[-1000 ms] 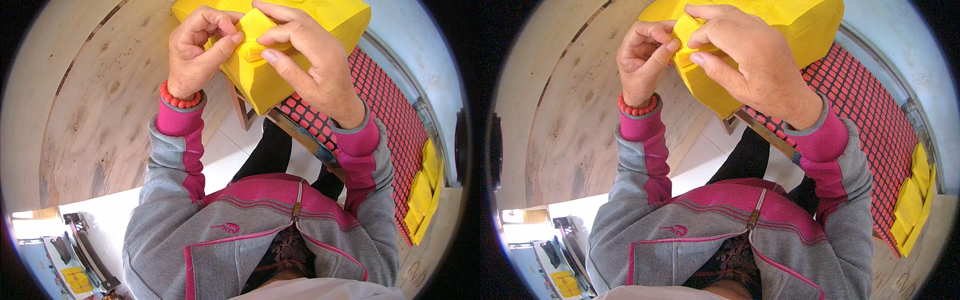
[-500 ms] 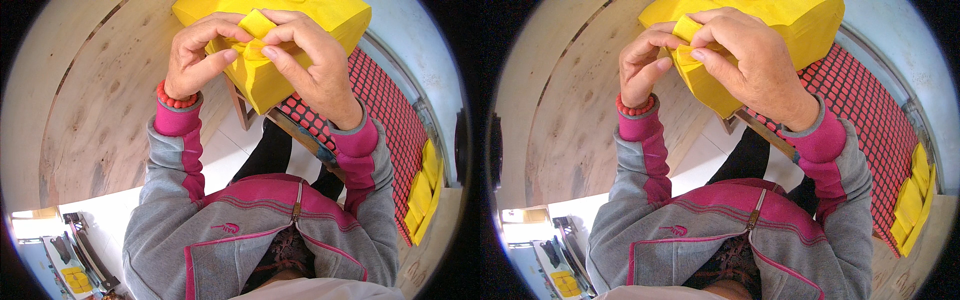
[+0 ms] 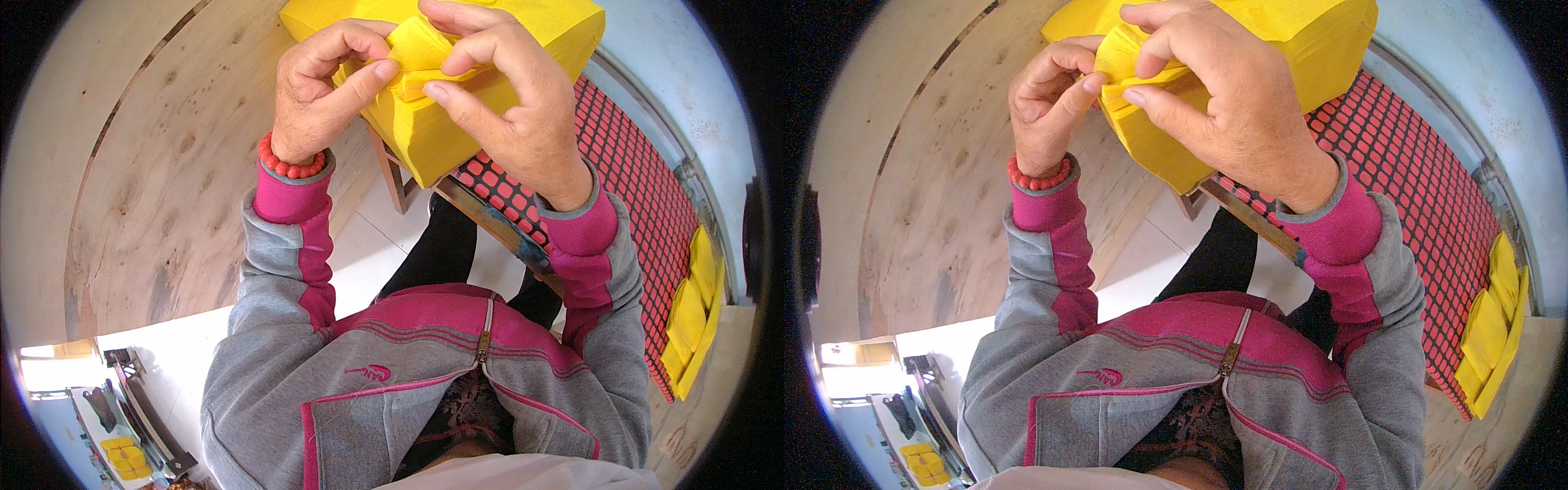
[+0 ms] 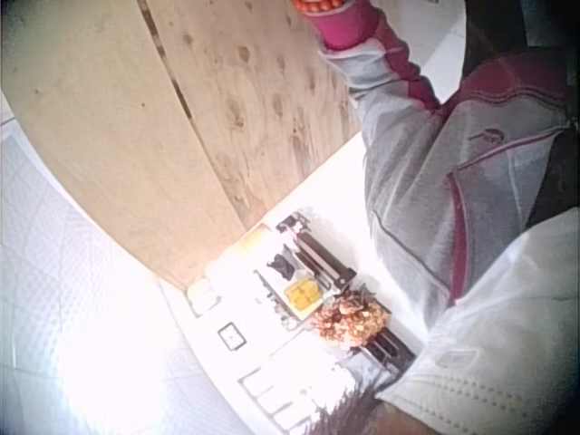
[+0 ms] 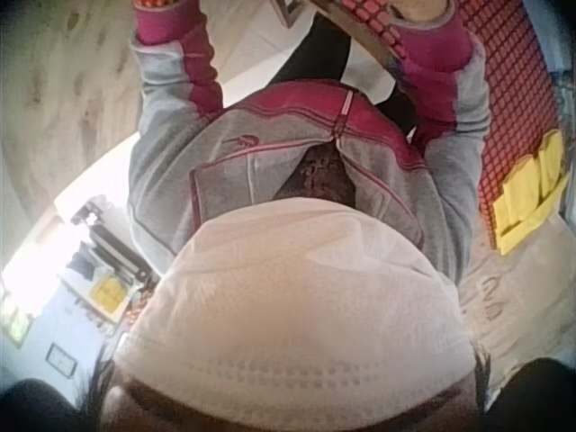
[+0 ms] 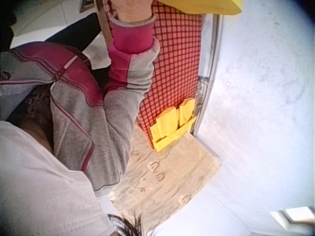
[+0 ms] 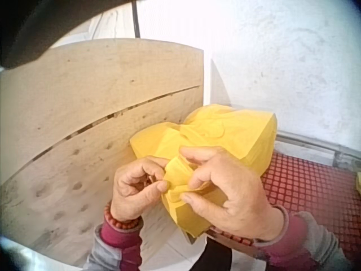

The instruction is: The person folds yellow paper sheets on a patterned table, aligning edges and creasing folds. They then pick up a yellow paper bag and fold its top edges inward, smoothing the creases by hand.

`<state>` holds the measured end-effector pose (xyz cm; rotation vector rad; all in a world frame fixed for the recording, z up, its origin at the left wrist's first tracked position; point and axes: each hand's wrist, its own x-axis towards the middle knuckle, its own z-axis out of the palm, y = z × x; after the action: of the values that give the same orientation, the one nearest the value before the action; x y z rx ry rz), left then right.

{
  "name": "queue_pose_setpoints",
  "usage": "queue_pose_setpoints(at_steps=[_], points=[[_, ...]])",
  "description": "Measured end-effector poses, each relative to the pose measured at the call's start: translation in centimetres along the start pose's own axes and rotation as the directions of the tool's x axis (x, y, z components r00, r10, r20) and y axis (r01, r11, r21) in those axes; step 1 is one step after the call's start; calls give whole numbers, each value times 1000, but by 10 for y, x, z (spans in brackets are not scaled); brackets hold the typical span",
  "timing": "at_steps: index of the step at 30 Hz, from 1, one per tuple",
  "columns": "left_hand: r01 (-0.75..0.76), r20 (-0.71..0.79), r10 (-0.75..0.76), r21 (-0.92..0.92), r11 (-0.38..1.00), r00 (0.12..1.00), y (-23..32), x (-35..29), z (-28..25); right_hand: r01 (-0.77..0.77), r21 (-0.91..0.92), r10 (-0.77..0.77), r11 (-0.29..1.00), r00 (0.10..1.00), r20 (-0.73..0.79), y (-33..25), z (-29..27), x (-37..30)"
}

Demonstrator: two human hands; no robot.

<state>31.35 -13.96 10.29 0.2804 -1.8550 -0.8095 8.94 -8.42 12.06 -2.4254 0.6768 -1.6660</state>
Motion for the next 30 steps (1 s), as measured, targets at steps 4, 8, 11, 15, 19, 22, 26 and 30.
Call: queue_pose_setpoints(at_steps=[4, 8, 11, 15, 19, 22, 26, 30], points=[[-2, -23, 3, 5, 1000, 1000, 0, 0, 1, 104, -90, -97, 991, 992, 78, 2, -5, 3], [-19, -34, 19, 5, 1000, 999, -1, 0, 2, 198, -122, -187, 973, 977, 100, 10, -5, 4], [-27, -32, 27, 5, 1000, 999, -1, 1, 3, 214, -122, -200, 969, 973, 119, 16, -4, 3], [-25, -23, 25, 25, 999, 999, 0, 1, 3, 146, -157, -131, 977, 986, 100, 15, 1, -2], [-24, -17, 25, 39, 999, 1000, 1, 1, 2, 85, -173, -72, 981, 994, 80, 9, 2, -4], [-32, -11, 33, 32, 999, 999, 1, 1, 2, 36, -185, -21, 982, 996, 81, 5, 2, -4], [-12, 3, 12, -24, 1000, 1000, 1, 1, 1, 48, -184, -35, 982, 997, 76, 4, 2, -3], [-10, 46, 12, -33, 999, 999, 1, 2, -3, 53, -183, -39, 982, 996, 79, 4, 1, -4]])
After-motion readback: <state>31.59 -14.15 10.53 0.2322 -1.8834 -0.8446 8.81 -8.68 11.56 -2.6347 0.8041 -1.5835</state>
